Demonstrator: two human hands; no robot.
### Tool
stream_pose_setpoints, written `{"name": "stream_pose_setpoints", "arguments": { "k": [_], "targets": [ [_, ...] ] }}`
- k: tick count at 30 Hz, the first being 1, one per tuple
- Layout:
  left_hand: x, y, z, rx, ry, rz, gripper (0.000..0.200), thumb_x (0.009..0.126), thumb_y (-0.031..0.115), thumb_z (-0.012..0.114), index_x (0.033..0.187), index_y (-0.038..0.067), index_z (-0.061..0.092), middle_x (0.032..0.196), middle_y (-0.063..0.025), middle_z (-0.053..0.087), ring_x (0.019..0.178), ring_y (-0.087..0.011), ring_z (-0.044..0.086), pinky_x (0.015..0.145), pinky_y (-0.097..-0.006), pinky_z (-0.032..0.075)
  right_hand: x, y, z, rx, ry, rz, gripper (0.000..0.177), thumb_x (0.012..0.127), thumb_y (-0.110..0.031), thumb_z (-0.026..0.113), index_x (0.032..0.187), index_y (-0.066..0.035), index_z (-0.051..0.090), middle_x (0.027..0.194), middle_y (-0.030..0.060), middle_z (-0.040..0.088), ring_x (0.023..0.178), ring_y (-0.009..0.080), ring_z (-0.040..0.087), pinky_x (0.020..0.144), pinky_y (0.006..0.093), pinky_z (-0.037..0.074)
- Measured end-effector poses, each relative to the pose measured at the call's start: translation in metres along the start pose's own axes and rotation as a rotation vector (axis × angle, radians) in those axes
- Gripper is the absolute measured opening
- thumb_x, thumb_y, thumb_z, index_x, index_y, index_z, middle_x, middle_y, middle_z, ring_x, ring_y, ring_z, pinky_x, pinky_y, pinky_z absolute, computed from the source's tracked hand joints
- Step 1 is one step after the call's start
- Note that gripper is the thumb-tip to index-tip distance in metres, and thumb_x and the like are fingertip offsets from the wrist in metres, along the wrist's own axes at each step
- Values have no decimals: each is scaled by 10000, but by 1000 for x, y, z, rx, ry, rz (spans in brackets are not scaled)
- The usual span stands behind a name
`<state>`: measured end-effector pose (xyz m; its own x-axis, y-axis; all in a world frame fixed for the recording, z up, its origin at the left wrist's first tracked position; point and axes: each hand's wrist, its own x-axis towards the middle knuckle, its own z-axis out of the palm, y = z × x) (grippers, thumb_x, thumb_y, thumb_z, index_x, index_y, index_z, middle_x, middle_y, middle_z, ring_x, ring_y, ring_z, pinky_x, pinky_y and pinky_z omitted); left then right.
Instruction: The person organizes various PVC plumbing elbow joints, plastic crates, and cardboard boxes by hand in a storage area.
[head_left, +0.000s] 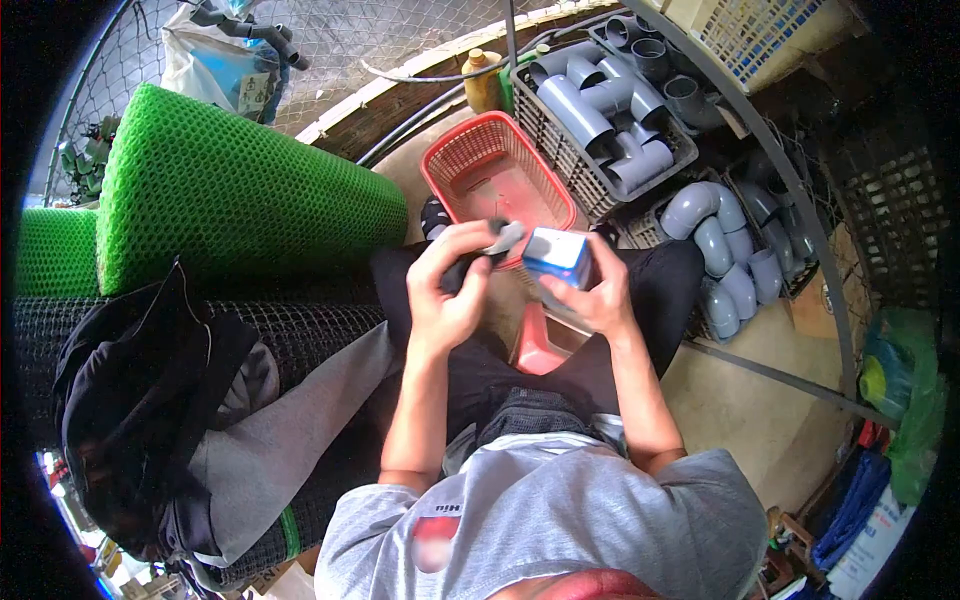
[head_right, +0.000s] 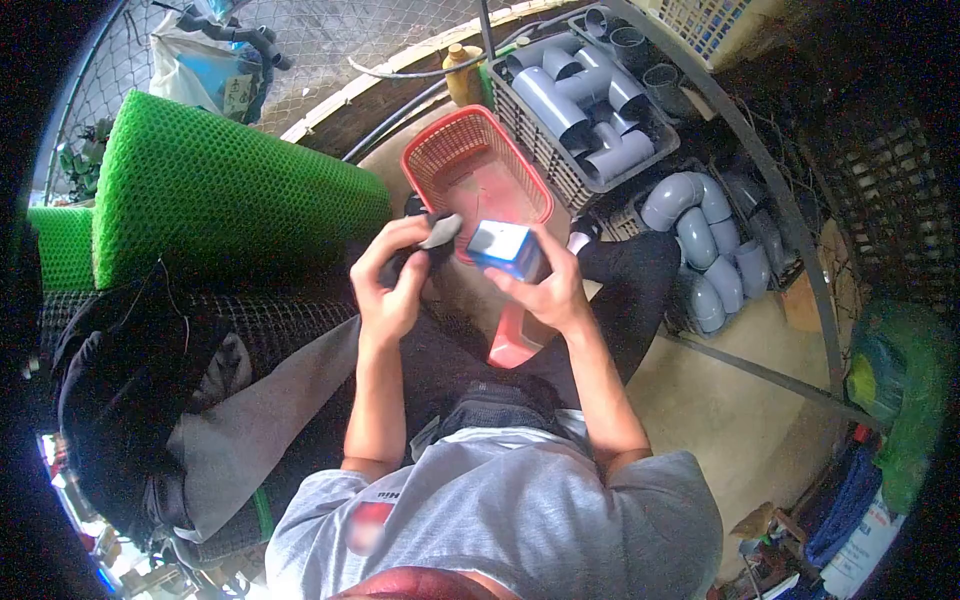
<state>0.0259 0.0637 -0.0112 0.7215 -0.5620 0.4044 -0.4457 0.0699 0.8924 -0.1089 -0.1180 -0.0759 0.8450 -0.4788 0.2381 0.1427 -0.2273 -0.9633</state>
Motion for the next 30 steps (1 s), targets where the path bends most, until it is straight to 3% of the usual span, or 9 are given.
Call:
{"name": "stream_pose_setpoints", "arguments": {
  "k": [3, 5, 6, 10, 14, 17, 19, 25, 30],
  "targets": [
    [13, 16, 22, 194, -252, 250, 305, 786, -15, 656, 1077, 20, 741, 1121, -153, 721, 1127, -329, 693, 1022, -423, 537, -2, -17, 11, -122, -24, -37, 554, 752, -185, 916, 1215, -22, 659, 1071, 143, 753, 983, 235, 749, 856, 380, 582],
    [11, 14, 36, 160, -299, 277, 310, 774, 1, 662, 1071, 32, 746, 1151, -154, 718, 1156, -340, 687, 1035, -436, 542, -2, -14, 13, -30, 59, -52, 551, 743, -187, 922, 1202, -22, 665, 1066, 141, 754, 965, 237, 751, 841, 378, 588],
    [12, 11, 33, 118, -317, 271, 312, 781, -4, 658, 1076, 33, 750, 1182, -160, 719, 1185, -338, 683, 1045, -421, 540, -5, -17, 8, -144, 74, -77, 539, 753, -181, 913, 1206, -20, 671, 1071, 137, 755, 960, 227, 750, 843, 368, 587],
    [3, -18, 31, 120, -262, 76, 352, 792, 1, 686, 1135, 30, 759, 1241, -167, 715, 1211, -334, 680, 1057, -426, 538, -11, -18, 2, -92, 82, -27, 532, 775, -131, 886, 1244, -10, 667, 1090, 128, 755, 985, 192, 735, 859, 357, 582],
    [1, 3, 38, 229, -275, 281, 359, 784, 25, 711, 1141, 28, 754, 1218, -166, 710, 1237, -343, 666, 1073, -451, 532, -13, -22, 0, -68, 77, 22, 534, 771, -113, 880, 1246, -3, 664, 1094, 128, 751, 1009, 184, 729, 882, 351, 579],
    [0, 10, 36, 213, -325, 323, 394, 769, 13, 709, 1160, 37, 751, 1232, -148, 707, 1247, -348, 661, 1084, -461, 525, -14, -22, 1, 16, 62, 68, 535, 771, -97, 869, 1254, -1, 661, 1107, 126, 754, 1029, 195, 735, 896, 352, 582],
    [0, -2, 30, 199, -277, 289, 420, 731, -12, 666, 1134, 38, 774, 1244, -164, 724, 1243, -345, 675, 1064, -435, 541, -13, -25, -1, -157, 68, -13, 532, 773, -79, 864, 1259, -5, 662, 1110, 130, 756, 1023, 190, 737, 892, 350, 584],
    [-9, 4, 32, 363, -243, 187, 428, 768, 2, 691, 1189, 41, 757, 1270, -178, 712, 1240, -347, 673, 1073, -432, 531, -12, -27, 5, -154, 71, -16, 541, 776, -116, 878, 1262, -13, 665, 1093, 150, 763, 1002, 222, 756, 862, 368, 595],
    [-17, 4, 37, 227, -293, 211, 422, 794, 3, 706, 1210, 60, 748, 1283, -168, 696, 1257, -340, 654, 1094, -436, 519, -14, -14, 6, -166, 53, -37, 591, 730, -132, 909, 1257, -13, 670, 1095, 173, 766, 1007, 277, 770, 850, 390, 603]
  ]
}}
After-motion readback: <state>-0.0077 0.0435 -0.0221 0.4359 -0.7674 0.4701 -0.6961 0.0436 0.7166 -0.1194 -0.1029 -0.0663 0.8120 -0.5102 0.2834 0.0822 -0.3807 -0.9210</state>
